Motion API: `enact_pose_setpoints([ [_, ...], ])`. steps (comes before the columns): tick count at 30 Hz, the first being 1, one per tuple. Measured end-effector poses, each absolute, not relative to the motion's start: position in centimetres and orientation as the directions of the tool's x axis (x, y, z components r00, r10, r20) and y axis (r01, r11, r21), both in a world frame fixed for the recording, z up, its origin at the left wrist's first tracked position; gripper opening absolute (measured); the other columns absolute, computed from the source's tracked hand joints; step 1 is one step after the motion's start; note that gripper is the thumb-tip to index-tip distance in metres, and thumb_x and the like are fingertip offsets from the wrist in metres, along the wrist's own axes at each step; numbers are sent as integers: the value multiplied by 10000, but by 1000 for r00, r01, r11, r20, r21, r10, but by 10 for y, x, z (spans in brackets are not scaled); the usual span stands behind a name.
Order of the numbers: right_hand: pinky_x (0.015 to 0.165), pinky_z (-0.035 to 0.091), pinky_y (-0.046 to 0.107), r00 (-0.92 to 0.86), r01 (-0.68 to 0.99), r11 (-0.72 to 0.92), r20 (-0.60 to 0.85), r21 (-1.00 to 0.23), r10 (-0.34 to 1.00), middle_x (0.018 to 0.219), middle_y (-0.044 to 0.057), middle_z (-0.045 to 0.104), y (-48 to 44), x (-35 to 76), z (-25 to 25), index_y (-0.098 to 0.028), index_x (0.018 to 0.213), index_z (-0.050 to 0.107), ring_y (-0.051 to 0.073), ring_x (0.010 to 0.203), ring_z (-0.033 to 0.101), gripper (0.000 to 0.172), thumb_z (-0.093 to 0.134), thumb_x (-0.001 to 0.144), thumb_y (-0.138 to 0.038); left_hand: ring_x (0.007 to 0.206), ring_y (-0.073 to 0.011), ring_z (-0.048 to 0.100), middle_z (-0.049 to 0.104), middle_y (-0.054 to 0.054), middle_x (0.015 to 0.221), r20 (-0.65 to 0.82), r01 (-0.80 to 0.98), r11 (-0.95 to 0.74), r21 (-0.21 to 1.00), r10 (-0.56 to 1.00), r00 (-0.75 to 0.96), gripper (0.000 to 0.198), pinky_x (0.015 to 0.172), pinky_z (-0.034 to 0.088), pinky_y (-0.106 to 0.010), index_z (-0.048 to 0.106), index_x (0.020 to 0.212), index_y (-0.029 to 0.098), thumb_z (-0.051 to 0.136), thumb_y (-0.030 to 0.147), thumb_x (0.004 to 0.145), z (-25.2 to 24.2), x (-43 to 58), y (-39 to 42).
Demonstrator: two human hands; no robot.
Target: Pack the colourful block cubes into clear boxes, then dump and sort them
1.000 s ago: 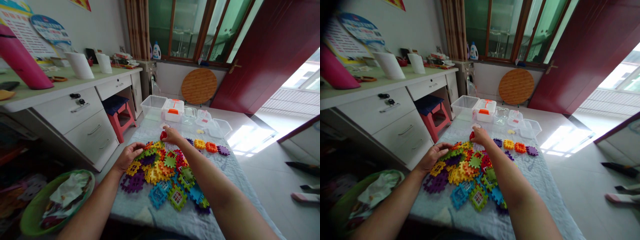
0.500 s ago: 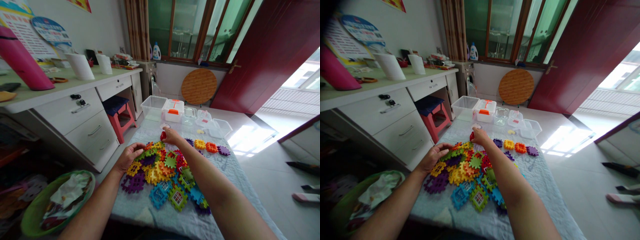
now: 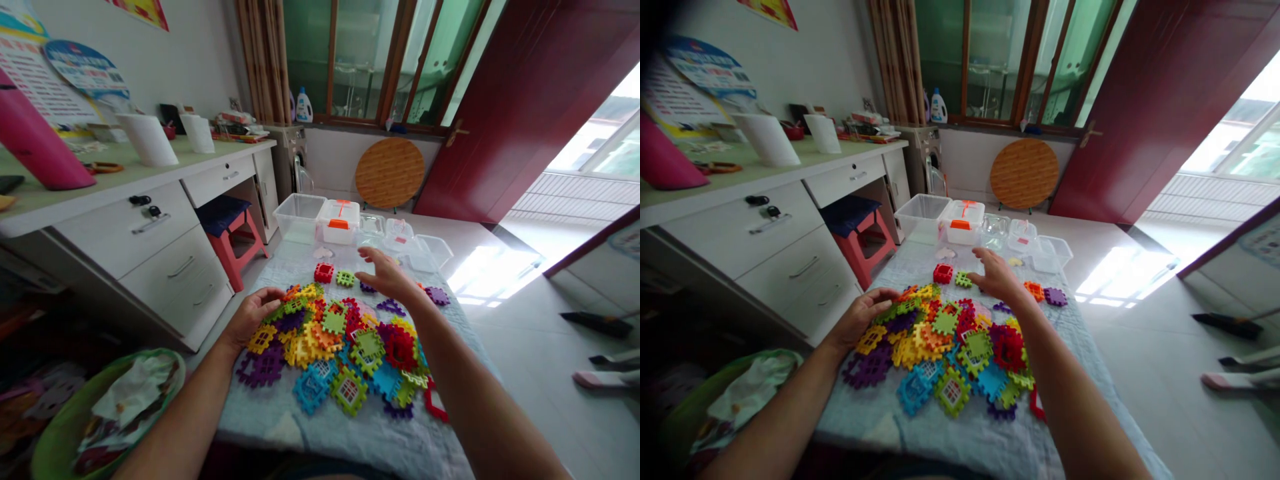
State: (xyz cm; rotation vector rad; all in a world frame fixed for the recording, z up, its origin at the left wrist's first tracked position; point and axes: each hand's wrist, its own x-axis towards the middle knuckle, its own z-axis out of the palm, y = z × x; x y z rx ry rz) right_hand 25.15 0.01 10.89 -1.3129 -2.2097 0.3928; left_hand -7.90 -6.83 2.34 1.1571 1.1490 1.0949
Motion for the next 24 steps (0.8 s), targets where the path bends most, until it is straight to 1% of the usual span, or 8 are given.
enact_pose_setpoints([
  [4, 825, 529, 385, -275, 688, 371, 249, -624, 929, 1022, 103, 712, -54, 312, 104, -204, 1188, 590, 227, 904, 672, 380, 591, 835, -346, 889, -244, 671, 713, -71, 1011, -51, -15, 53, 998, 993, 109, 419, 799, 527, -349, 654, 1034, 177, 736, 444, 722, 23, -80, -69],
  [7, 742, 536, 358, -210, 707, 284, 192, -647, 959, 949, 86, 725, -86, 340, 87, -210, 1127, 624, 210, 818, 674, 347, 569, 833, -386, 928, -248, 662, 706, -61, 1030, -14, 67, 8, 998, 996, 90, 438, 831, 517, -350, 654, 1085, 184, 722, 447, 742, 29, -79, -69],
  [11, 636, 514, 328, -112, 734, 190, 161, -652, 981, 844, 66, 725, -105, 356, 64, -208, 1055, 659, 197, 697, 656, 321, 551, 811, -386, 1035, -281, 626, 703, -57, 1035, 93, 300, -109, 948, 993, 68, 360, 918, 483, -365, 700, 1026, 205, 688, 453, 765, 47, -67, -62],
  [13, 607, 497, 325, -55, 753, 152, 169, -640, 984, 781, 49, 714, -106, 358, 56, -203, 1034, 665, 189, 636, 635, 322, 537, 806, -391, 1082, -284, 605, 697, -65, 1068, 162, 423, -206, 882, 977, 137, 296, 993, 435, -360, 726, 946, 220, 657, 456, 782, 55, -57, -53],
  [15, 613, 492, 331, 7, 765, 121, 196, -632, 981, 753, 41, 705, -105, 359, 48, -199, 1015, 665, 190, 621, 627, 323, 530, 802, -401, 1072, -281, 604, 696, -72, 1070, 194, 510, -290, 810, 953, 234, 291, 1014, 415, -356, 731, 930, 227, 621, 463, 798, 58, -46, -40],
  [18, 635, 492, 338, 47, 767, 110, 226, -633, 973, 733, 36, 695, -104, 358, 38, -200, 992, 666, 194, 624, 627, 317, 518, 804, -407, 1051, -277, 608, 699, -86, 1074, 163, 591, -366, 719, 915, 369, 341, 1002, 419, -367, 716, 998, 213, 559, 469, 835, 54, -33, -21],
  [21, 616, 483, 333, 44, 769, 114, 230, -629, 972, 688, 25, 680, -105, 357, 31, -209, 950, 674, 194, 598, 619, 301, 509, 801, -411, 1049, -271, 609, 709, -87, 1077, 96, 650, -387, 654, 895, 437, 355, 994, 416, -360, 714, 999, 211, 555, 480, 833, 46, -25, -10],
  [24, 603, 477, 329, 44, 766, 110, 222, -634, 974, 659, 16, 668, -107, 355, 28, -216, 928, 678, 197, 589, 617, 295, 502, 796, -412, 1045, -268, 618, 717, -79, 1077, 58, 631, -363, 685, 892, 449, 362, 983, 420, -341, 722, 1001, 213, 588, 489, 807, 42, -22, -8],
])
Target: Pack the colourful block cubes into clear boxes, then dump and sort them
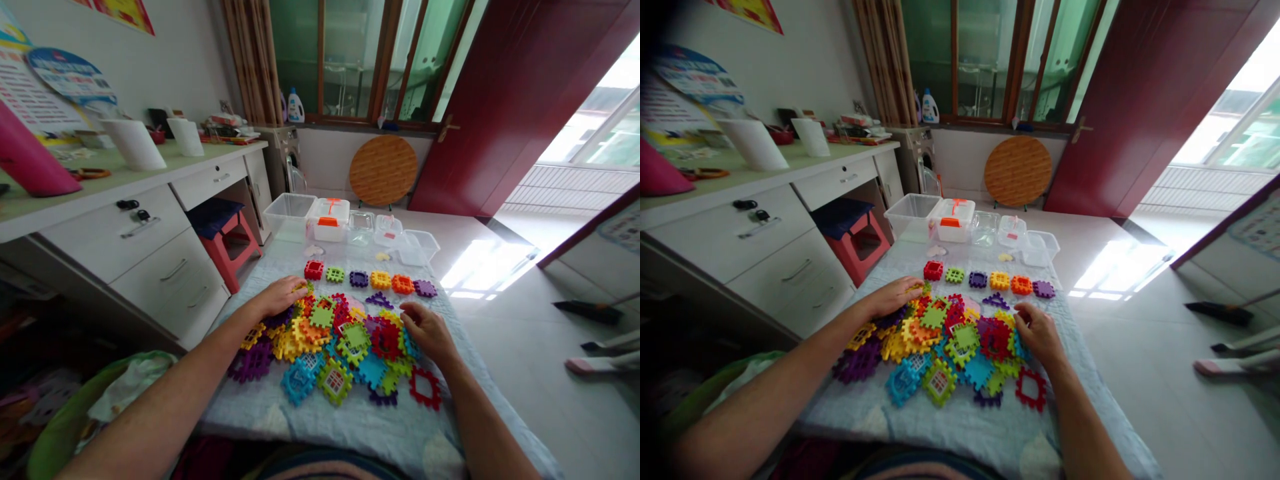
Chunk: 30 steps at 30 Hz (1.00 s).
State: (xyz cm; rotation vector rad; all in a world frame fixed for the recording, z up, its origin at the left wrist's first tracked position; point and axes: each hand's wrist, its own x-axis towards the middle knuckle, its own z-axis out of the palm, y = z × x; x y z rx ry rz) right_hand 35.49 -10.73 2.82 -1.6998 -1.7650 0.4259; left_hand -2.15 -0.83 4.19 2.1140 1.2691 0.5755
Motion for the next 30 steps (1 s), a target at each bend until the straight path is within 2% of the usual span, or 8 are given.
enact_pose_setpoints([
  [5, 595, 465, 321, 51, 761, 102, 215, -641, 975, 607, -4, 623, -108, 353, 28, -223, 897, 676, 195, 572, 600, 282, 491, 798, -412, 966, -265, 642, 723, -51, 993, 49, 546, -326, 772, 886, 460, 305, 917, 453, -323, 745, 928, 228, 637, 454, 755, 47, -20, -15],
  [13, 597, 438, 305, 52, 762, 87, 194, -641, 980, 624, 0, 619, -107, 353, 27, -203, 901, 677, 183, 582, 580, 298, 479, 812, -407, 881, -236, 631, 700, -47, 937, 50, 516, -402, 757, 822, 567, 211, 848, 466, -313, 725, 845, 217, 584, 359, 781, 64, -9, -26],
  [19, 615, 437, 306, 58, 756, 75, 181, -650, 982, 644, 5, 633, -107, 353, 28, -194, 901, 675, 185, 601, 587, 295, 487, 800, -398, 772, -217, 621, 692, -24, 819, 95, 493, -384, 780, 853, 514, 230, 780, 471, -303, 728, 869, 220, 551, 355, 812, 74, -1, -37],
  [22, 613, 432, 302, 53, 754, 81, 183, -651, 982, 630, -3, 618, -107, 353, 28, -193, 894, 674, 180, 596, 582, 285, 487, 802, -388, 796, -226, 631, 708, -35, 857, 124, 505, -407, 761, 855, 503, 234, 786, 476, -306, 728, 896, 218, 560, 351, 803, 70, 1, -39],
  [27, 599, 423, 294, 45, 735, 89, 180, -672, 983, 626, -10, 606, -107, 356, 22, -189, 904, 669, 169, 585, 563, 272, 497, 815, -380, 941, -239, 645, 722, -56, 991, 41, 568, -449, 690, 807, 589, 287, 874, 477, -304, 717, 964, 212, 525, 371, 822, 68, 4, -43],
  [30, 607, 423, 298, 48, 735, 94, 191, -671, 980, 630, -7, 604, -107, 357, 19, -191, 898, 675, 168, 589, 556, 254, 501, 824, -360, 1040, -235, 635, 700, -64, 1130, 80, 603, -432, 671, 850, 520, 364, 953, 454, -298, 684, 1084, 205, 504, 427, 859, 72, -5, -48],
])
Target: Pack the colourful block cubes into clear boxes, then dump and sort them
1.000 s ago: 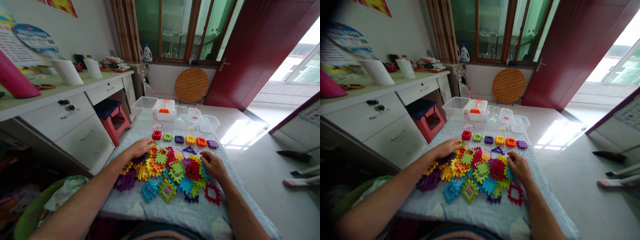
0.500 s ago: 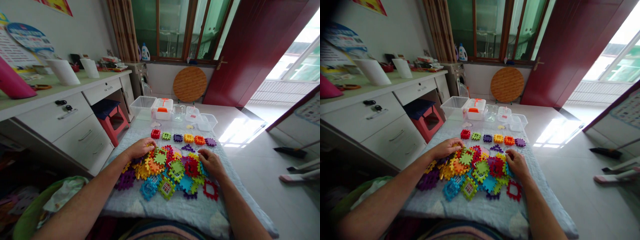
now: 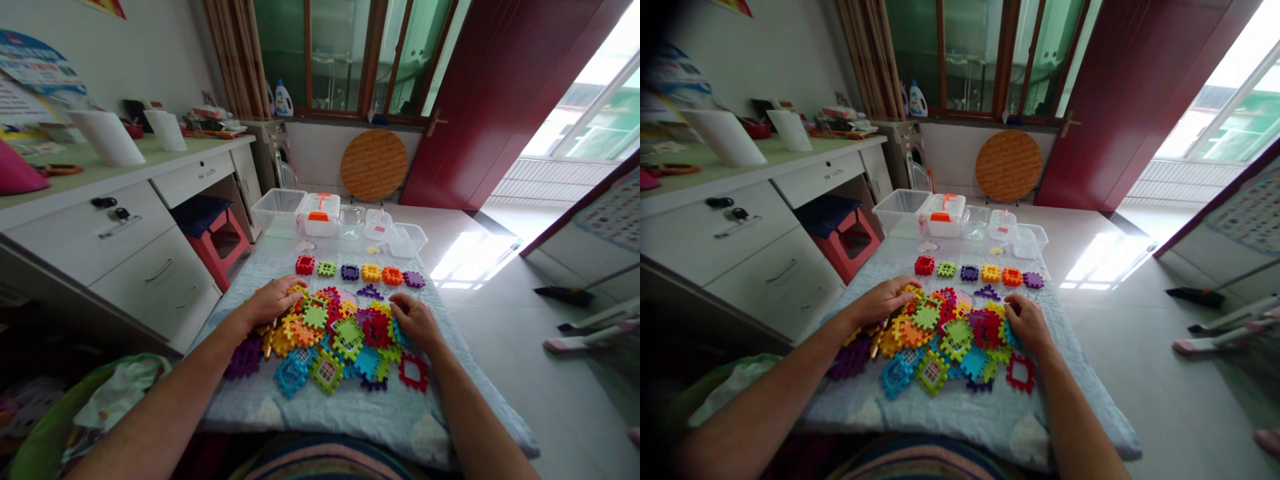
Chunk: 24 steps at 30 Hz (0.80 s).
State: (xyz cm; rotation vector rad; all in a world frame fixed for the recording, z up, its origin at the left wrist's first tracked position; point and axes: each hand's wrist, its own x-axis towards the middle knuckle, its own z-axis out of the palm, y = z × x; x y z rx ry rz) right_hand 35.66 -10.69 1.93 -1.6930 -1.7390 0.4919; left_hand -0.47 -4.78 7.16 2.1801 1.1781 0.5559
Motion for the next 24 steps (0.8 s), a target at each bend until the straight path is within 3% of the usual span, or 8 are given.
enact_pose_setpoints([
  [3, 646, 449, 313, 46, 716, 139, 245, -684, 968, 722, 16, 641, -108, 357, 22, -197, 901, 676, 175, 640, 569, 220, 513, 801, -304, 1089, -245, 622, 690, -61, 1160, 141, 631, -365, 685, 916, 376, 414, 991, 437, -303, 674, 1097, 205, 519, 505, 857, 70, -25, -47],
  [6, 791, 480, 363, -77, 658, 306, 343, -688, 936, 925, 53, 653, -111, 355, 30, -216, 922, 678, 210, 851, 598, 198, 538, 795, -272, 982, -264, 659, 723, -54, 1039, 99, 633, -196, 748, 978, 186, 498, 909, 491, -327, 698, 1035, 199, 560, 613, 795, 59, -50, -41],
  [9, 976, 424, 448, -255, 613, 434, 355, -660, 899, 1079, 65, 607, -116, 351, 37, -247, 976, 694, 246, 1060, 548, 198, 605, 813, -316, 837, -247, 676, 735, -39, 914, 2, 451, -25, 892, 999, 52, 582, 755, 537, -321, 706, 990, 187, 605, 691, 719, 46, -66, -37],
  [13, 1049, 364, 507, -372, 647, 454, 265, -613, 889, 1175, 58, 561, -120, 342, 38, -291, 1038, 703, 273, 1160, 482, 251, 680, 790, -324, 740, -209, 673, 734, -37, 858, -128, 161, 127, 979, 992, -2, 582, 653, 545, -304, 696, 942, 180, 700, 680, 644, 32, -71, -37],
  [18, 1050, 360, 498, -369, 607, 445, 262, -659, 892, 1127, 51, 588, -117, 335, 34, -285, 933, 722, 259, 1139, 507, 161, 647, 802, -230, 797, -200, 676, 739, -31, 870, -56, 203, 51, 978, 998, 19, 491, 737, 537, -295, 700, 934, 179, 721, 601, 683, 20, -71, -37],
  [24, 900, 479, 386, -154, 326, 358, 324, -875, 933, 956, 30, 620, -110, 339, 34, -242, 851, 662, 205, 949, 597, 95, 658, 813, -329, 896, -241, 671, 742, -57, 948, 25, 391, -29, 920, 1000, 14, 493, 818, 517, -317, 708, 951, 178, 711, 583, 669, 15, -71, -37],
])
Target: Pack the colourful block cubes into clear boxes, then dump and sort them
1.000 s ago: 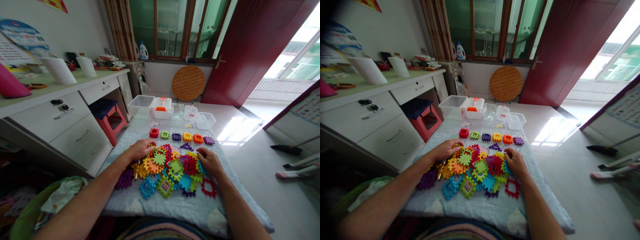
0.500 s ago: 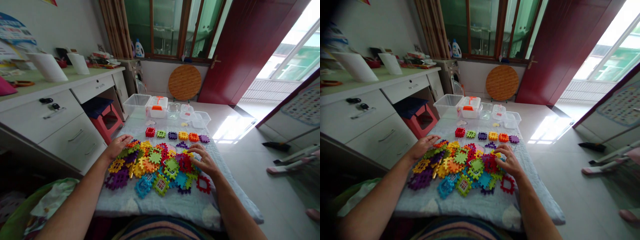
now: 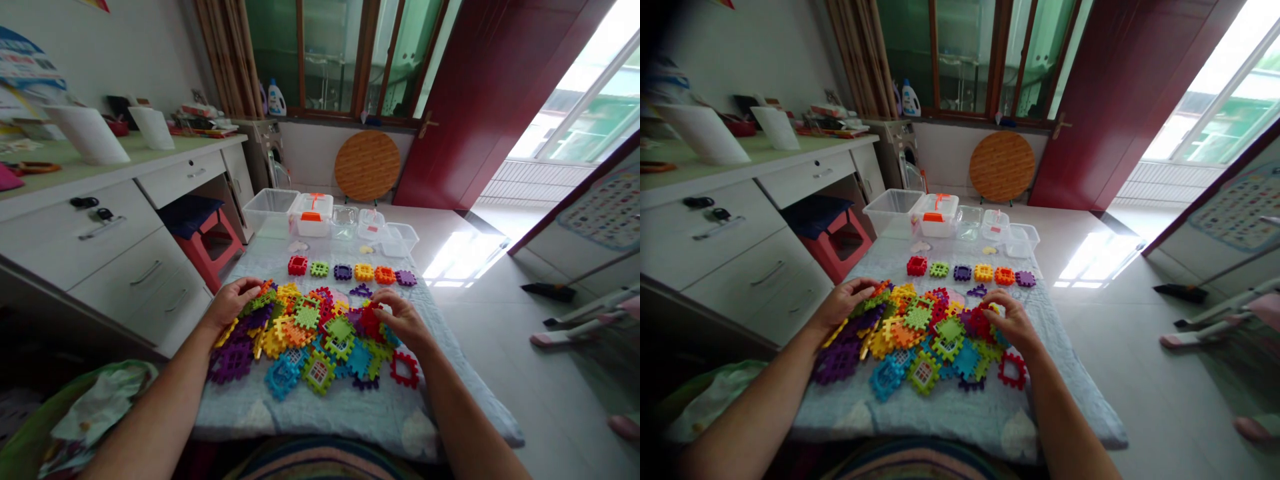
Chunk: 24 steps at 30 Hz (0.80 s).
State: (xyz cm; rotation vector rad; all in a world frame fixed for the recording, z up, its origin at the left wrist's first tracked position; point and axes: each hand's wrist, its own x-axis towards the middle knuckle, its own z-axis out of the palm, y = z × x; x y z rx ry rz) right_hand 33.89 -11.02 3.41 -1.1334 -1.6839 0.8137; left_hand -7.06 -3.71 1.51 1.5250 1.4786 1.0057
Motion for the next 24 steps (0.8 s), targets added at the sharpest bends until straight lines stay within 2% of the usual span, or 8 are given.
enact_pose_setpoints([
  [3, 804, 501, 353, 20, 295, 301, 321, -907, 947, 853, 13, 601, -107, 342, 31, -236, 836, 623, 191, 850, 596, 132, 650, 809, -362, 897, -243, 669, 740, -56, 946, 36, 409, -40, 912, 999, 18, 470, 827, 511, -318, 708, 949, 181, 712, 557, 667, 15, -71, -38],
  [6, 783, 485, 346, 96, 411, 299, 367, -861, 925, 837, 17, 598, -105, 342, 29, -227, 813, 625, 191, 832, 582, 94, 635, 803, -321, 860, -232, 667, 734, -48, 915, 31, 397, -32, 917, 999, 8, 436, 796, 511, -308, 703, 940, 183, 695, 537, 687, 15, -72, -39],
  [10, 795, 469, 344, -100, 502, 353, 352, -790, 930, 833, 14, 592, -109, 340, 35, -228, 787, 638, 184, 822, 578, 39, 606, 774, -247, 835, -226, 661, 731, -48, 896, 38, 401, -33, 916, 999, -4, 423, 764, 509, -299, 702, 927, 181, 686, 532, 691, 12, -75, -37],
  [13, 878, 457, 370, -251, 493, 380, 290, -783, 923, 911, 25, 623, -114, 340, 42, -230, 799, 642, 196, 899, 598, 87, 561, 767, -219, 829, -225, 658, 732, -50, 905, 40, 404, -32, 914, 999, -13, 437, 746, 507, -295, 702, 936, 180, 688, 537, 684, 11, -76, -36],
  [16, 959, 438, 410, -244, 502, 349, 257, -791, 935, 1041, 43, 635, -116, 344, 43, -237, 913, 646, 229, 1024, 593, 168, 554, 773, -249, 822, -226, 656, 731, -51, 889, 43, 409, -28, 912, 999, -27, 444, 731, 506, -291, 702, 925, 180, 691, 546, 674, 12, -75, -37],
  [20, 980, 444, 462, -183, 581, 208, 122, -787, 975, 1221, 72, 612, -116, 355, 37, -257, 1162, 589, 279, 1146, 560, 417, 623, 748, -300, 793, -221, 654, 729, -51, 863, 36, 405, -18, 914, 999, -38, 442, 699, 505, -285, 699, 915, 175, 686, 546, 676, 15, -74, -40],
  [24, 986, 448, 480, -197, 625, 181, 70, -759, 978, 1296, 92, 587, -116, 360, 32, -266, 1241, 550, 296, 1198, 541, 530, 693, 738, -351, 751, -211, 653, 726, -42, 843, 18, 398, -2, 917, 999, -36, 449, 661, 503, -275, 702, 920, 181, 695, 556, 673, 15, -74, -41],
])
